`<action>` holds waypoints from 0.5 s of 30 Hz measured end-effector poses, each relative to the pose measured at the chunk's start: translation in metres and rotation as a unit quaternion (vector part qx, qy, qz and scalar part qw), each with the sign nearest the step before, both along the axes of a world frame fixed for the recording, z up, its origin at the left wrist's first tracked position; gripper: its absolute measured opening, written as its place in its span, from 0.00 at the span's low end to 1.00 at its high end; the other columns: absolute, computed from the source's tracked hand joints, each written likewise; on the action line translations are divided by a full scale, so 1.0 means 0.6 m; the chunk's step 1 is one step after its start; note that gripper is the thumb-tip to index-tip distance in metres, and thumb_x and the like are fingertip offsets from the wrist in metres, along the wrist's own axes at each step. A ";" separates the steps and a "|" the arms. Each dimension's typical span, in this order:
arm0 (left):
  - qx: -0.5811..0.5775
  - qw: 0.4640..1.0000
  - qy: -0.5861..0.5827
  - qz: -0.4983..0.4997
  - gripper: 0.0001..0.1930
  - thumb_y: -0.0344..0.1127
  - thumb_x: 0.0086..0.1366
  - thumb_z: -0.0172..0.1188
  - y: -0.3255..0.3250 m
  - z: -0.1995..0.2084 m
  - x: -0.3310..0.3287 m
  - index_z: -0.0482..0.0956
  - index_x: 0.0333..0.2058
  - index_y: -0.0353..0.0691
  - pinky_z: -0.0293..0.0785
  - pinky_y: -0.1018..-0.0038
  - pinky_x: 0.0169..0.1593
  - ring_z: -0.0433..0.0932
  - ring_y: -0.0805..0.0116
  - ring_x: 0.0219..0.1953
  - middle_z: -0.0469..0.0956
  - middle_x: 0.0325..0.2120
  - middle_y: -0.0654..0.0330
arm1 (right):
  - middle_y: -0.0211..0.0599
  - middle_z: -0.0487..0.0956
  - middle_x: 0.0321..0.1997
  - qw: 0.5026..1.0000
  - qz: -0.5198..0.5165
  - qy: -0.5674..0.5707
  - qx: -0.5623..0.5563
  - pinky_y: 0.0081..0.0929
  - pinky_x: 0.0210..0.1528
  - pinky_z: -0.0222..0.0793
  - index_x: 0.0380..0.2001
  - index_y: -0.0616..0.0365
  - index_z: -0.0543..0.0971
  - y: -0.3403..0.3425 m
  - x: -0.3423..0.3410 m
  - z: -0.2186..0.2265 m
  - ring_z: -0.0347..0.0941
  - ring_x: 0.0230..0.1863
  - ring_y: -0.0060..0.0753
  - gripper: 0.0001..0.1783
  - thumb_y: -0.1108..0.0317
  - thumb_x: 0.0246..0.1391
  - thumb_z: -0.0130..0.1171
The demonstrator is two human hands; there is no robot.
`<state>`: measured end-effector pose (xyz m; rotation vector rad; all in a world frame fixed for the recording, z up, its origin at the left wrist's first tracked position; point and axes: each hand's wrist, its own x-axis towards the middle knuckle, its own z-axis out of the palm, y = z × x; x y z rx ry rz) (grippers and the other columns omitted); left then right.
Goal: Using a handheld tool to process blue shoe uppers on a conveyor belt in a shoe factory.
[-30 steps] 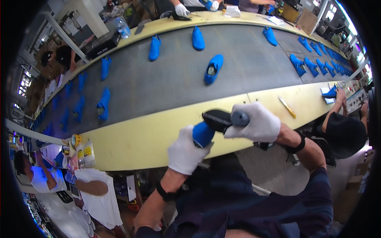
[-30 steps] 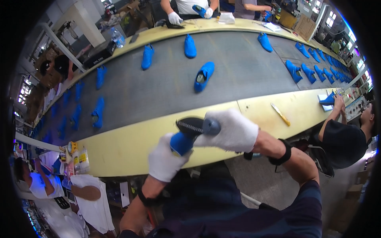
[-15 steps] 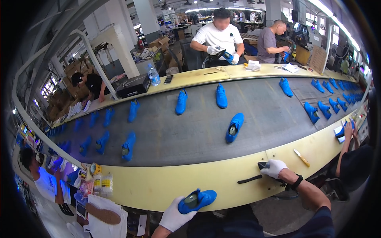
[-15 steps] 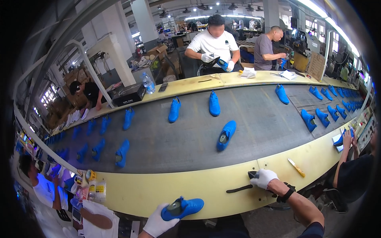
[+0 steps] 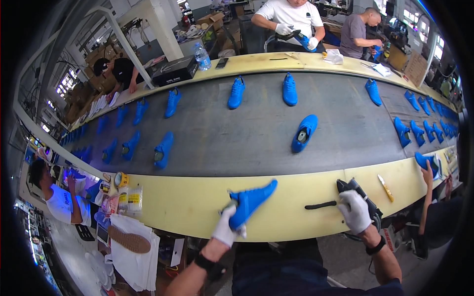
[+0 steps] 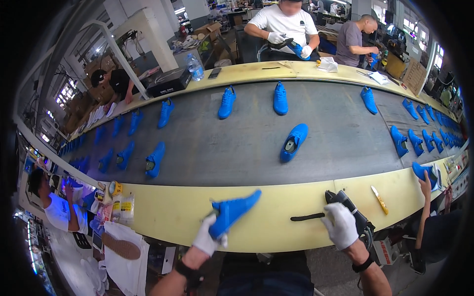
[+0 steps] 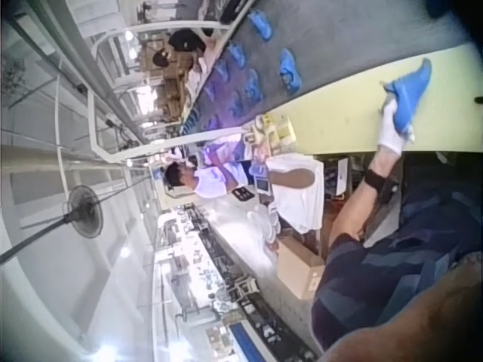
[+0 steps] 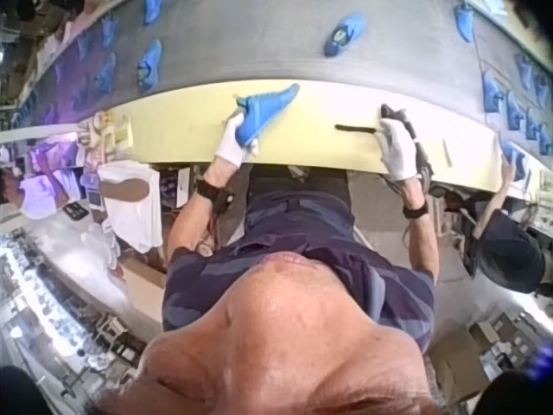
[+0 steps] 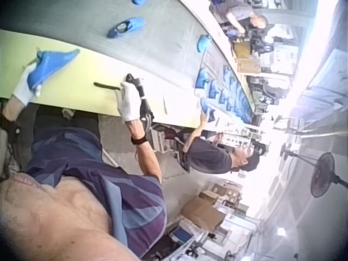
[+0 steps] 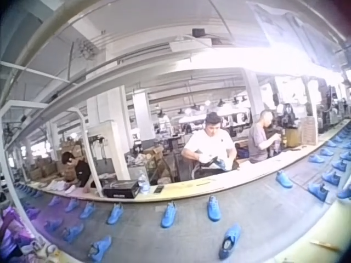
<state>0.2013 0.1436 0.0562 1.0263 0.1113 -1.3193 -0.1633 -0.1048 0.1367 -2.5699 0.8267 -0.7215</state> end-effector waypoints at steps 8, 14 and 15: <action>0.102 0.951 -0.290 -0.006 0.42 0.62 0.66 0.67 -0.246 -0.072 0.267 0.69 0.67 0.37 0.79 0.45 0.58 0.82 0.51 0.56 0.81 0.54 0.44 | 0.45 0.83 0.39 0.992 0.025 0.073 0.103 0.45 0.42 0.77 0.45 0.58 0.81 0.082 -0.007 -0.064 0.82 0.39 0.51 0.16 0.70 0.54 0.72; 0.250 0.437 -0.846 -0.175 0.41 0.57 0.68 0.62 -0.161 -0.183 0.146 0.66 0.71 0.35 0.48 0.46 0.78 0.60 0.46 0.75 0.68 0.69 0.41 | 0.47 0.84 0.40 0.978 0.018 0.126 0.165 0.46 0.45 0.78 0.46 0.56 0.83 0.102 -0.029 -0.108 0.83 0.41 0.52 0.16 0.62 0.57 0.71; 0.212 0.408 -0.871 -0.174 0.41 0.54 0.67 0.63 -0.143 -0.172 0.111 0.65 0.71 0.34 0.45 0.45 0.79 0.55 0.44 0.77 0.63 0.72 0.41 | 0.47 0.84 0.40 0.975 0.019 0.134 0.176 0.46 0.46 0.79 0.46 0.56 0.83 0.098 -0.031 -0.119 0.84 0.42 0.52 0.16 0.61 0.58 0.71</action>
